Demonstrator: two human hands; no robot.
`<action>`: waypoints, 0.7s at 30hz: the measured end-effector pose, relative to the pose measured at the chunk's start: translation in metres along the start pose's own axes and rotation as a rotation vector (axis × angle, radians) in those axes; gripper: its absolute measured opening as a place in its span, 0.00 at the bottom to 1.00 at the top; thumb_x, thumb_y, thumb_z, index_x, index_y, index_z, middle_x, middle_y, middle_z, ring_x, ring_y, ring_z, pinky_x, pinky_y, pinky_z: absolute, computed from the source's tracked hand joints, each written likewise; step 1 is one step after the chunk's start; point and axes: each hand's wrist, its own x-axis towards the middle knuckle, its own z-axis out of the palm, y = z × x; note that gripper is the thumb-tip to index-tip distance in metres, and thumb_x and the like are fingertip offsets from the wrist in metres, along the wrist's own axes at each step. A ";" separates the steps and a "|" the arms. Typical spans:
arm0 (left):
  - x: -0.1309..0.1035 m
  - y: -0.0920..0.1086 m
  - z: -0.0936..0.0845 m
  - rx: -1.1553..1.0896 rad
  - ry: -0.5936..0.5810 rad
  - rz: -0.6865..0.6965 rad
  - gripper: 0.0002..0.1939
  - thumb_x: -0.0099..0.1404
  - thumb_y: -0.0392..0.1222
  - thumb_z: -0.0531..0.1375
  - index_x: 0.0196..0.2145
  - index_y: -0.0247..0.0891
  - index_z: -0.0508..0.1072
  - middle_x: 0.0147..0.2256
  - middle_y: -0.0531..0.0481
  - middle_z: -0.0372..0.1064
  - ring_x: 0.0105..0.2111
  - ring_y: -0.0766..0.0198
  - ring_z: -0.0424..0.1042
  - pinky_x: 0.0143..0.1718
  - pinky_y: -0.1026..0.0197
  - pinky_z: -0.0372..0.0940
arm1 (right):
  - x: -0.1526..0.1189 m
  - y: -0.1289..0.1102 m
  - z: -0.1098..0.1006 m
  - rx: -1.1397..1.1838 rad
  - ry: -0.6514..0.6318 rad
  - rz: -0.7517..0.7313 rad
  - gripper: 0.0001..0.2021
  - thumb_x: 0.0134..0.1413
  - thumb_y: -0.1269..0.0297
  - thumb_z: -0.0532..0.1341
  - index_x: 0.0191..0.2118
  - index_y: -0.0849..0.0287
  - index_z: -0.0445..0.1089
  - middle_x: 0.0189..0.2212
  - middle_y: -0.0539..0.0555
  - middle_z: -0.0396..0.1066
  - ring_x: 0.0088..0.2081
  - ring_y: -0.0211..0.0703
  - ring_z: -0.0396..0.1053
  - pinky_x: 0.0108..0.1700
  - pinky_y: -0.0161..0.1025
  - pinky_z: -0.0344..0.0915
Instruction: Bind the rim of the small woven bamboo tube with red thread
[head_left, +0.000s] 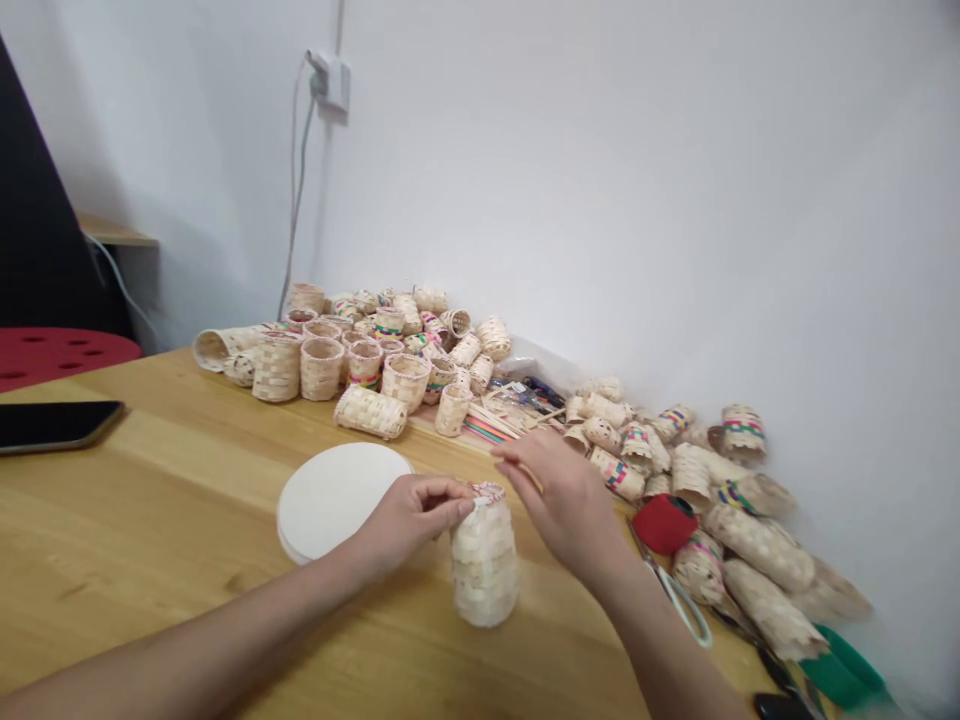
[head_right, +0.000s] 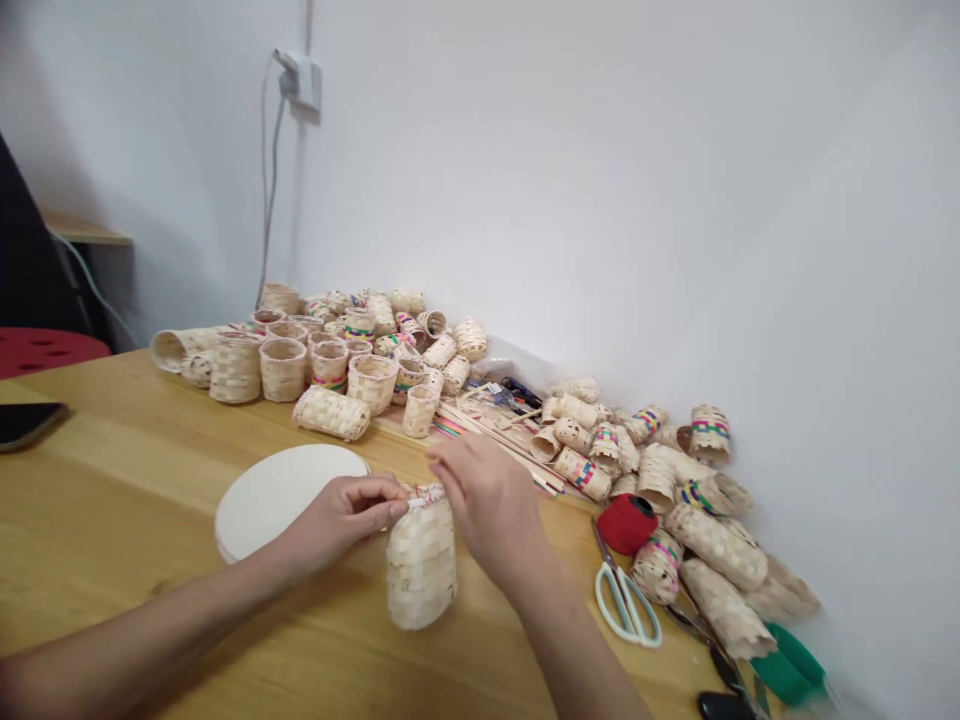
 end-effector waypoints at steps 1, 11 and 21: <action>0.000 0.000 0.000 -0.005 0.014 -0.006 0.14 0.58 0.48 0.61 0.27 0.32 0.74 0.23 0.53 0.63 0.24 0.69 0.57 0.25 0.67 0.53 | -0.009 -0.005 0.002 0.005 0.003 -0.046 0.08 0.64 0.66 0.55 0.40 0.58 0.71 0.34 0.55 0.72 0.37 0.43 0.68 0.39 0.37 0.61; -0.001 0.003 0.003 0.099 0.010 0.052 0.11 0.58 0.44 0.59 0.26 0.33 0.75 0.24 0.52 0.67 0.26 0.66 0.63 0.29 0.66 0.58 | -0.028 -0.017 0.028 -0.177 0.056 -0.290 0.12 0.66 0.68 0.52 0.33 0.60 0.70 0.28 0.53 0.69 0.31 0.42 0.61 0.32 0.39 0.56; 0.003 0.000 -0.014 0.637 0.282 0.436 0.09 0.65 0.35 0.56 0.28 0.35 0.73 0.27 0.51 0.68 0.29 0.65 0.67 0.31 0.65 0.59 | -0.060 -0.089 0.054 0.548 0.381 -0.062 0.25 0.70 0.57 0.41 0.26 0.52 0.67 0.14 0.43 0.66 0.20 0.34 0.66 0.37 0.34 0.71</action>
